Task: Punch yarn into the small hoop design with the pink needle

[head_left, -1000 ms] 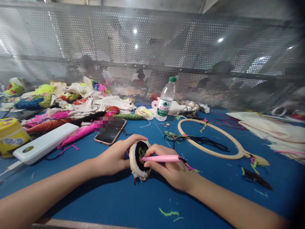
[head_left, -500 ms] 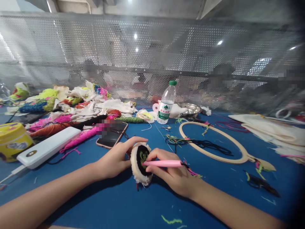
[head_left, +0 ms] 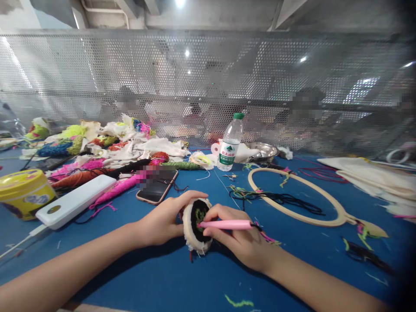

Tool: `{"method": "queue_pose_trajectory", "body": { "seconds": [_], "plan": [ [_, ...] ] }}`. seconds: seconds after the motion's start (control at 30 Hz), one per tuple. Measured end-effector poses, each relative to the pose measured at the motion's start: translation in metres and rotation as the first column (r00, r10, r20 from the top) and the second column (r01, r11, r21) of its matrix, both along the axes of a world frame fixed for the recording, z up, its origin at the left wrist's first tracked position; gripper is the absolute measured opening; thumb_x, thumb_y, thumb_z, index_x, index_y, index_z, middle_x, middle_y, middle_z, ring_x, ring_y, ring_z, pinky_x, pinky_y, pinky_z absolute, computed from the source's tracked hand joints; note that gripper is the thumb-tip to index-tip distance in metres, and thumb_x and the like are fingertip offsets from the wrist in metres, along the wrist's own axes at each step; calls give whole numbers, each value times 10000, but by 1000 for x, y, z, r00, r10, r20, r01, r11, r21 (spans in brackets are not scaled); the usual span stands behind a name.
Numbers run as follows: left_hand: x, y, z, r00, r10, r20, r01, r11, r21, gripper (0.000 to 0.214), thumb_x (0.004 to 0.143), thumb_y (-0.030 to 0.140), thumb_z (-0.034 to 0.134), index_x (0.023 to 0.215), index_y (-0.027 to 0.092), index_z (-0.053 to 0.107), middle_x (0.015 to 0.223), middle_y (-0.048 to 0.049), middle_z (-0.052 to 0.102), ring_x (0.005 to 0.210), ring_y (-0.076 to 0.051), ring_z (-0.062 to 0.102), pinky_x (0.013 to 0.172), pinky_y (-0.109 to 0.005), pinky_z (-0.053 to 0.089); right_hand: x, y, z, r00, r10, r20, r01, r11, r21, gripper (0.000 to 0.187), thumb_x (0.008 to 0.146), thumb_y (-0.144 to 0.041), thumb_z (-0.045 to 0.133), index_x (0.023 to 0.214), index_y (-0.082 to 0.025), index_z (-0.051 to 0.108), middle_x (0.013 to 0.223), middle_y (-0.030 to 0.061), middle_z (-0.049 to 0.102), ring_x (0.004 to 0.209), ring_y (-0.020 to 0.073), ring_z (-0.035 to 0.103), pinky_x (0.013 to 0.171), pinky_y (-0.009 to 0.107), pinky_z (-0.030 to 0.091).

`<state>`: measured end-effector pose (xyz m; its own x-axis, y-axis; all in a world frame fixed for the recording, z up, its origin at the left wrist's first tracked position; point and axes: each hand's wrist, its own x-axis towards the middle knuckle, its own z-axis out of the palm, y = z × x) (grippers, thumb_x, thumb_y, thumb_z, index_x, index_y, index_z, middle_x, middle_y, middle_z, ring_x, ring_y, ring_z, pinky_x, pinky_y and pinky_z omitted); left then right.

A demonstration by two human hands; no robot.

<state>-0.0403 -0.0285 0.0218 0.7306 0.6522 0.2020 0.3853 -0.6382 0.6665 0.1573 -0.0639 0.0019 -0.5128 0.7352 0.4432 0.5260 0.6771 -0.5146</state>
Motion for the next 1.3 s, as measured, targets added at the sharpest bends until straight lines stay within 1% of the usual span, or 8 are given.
{"method": "queue_pose_trajectory", "body": {
  "seconds": [0.4,0.6,0.73,0.83,0.97,1.13,1.2,1.3],
  "plan": [
    [-2,-1,0,1000,-13,-26,15,998,69,496,786,307,531,1237,198,356,1065,-69,589,947,-199,564,791,-274,433,0,-1,1,1000,0,-10,0,1000,-26,164,867,-332,460,851,-200,556,781,7,593,692,127,526,626,244,384],
    [-5,2,-2,995,-63,-83,77,982,173,505,797,248,513,1267,229,331,1226,-68,510,1060,-202,509,877,-289,389,0,-2,2,1000,12,-2,-12,1000,-6,167,872,-330,451,851,-197,550,778,7,594,695,123,530,626,242,389],
    [-7,3,-5,991,-39,-125,62,981,182,554,783,218,513,1295,242,304,1208,-72,518,1056,-218,506,861,-306,392,-1,-1,2,1000,8,-16,-8,1000,5,181,877,-329,440,837,-189,546,757,10,594,674,120,530,611,241,395],
    [-5,1,-5,996,-29,-79,36,996,83,587,781,211,502,1317,245,264,1152,-63,547,963,-195,547,795,-285,416,-1,-1,1,1000,4,-19,-4,1000,18,196,880,-330,435,826,-182,552,746,13,593,655,116,528,596,238,395],
    [-3,1,0,994,52,92,-37,986,-161,558,775,171,455,1305,216,287,1074,-51,581,912,-176,549,776,-280,419,1,2,-1,998,50,-24,-48,996,74,154,864,-310,475,842,-179,554,751,15,595,666,114,531,607,236,393],
    [-4,6,6,971,137,198,-18,863,-505,443,792,181,386,1233,175,418,1006,-59,609,867,-188,560,727,-295,436,3,7,-5,996,91,-10,-88,981,173,122,830,-300,536,867,-184,550,799,25,606,736,126,547,665,244,408],
    [-5,7,6,976,106,192,18,835,-549,495,768,230,504,1250,188,399,1102,-60,575,955,-203,540,779,-299,433,4,6,-4,995,99,-14,-96,985,142,113,832,-290,534,881,-189,549,833,29,601,773,130,550,676,243,413],
    [-5,9,3,980,62,187,54,828,-558,756,639,195,681,1299,214,314,1189,-62,527,1034,-211,514,843,-312,423,4,3,-2,997,62,-51,-59,997,59,110,853,-279,499,909,-193,540,847,26,601,751,124,555,648,239,416]
  ]
}}
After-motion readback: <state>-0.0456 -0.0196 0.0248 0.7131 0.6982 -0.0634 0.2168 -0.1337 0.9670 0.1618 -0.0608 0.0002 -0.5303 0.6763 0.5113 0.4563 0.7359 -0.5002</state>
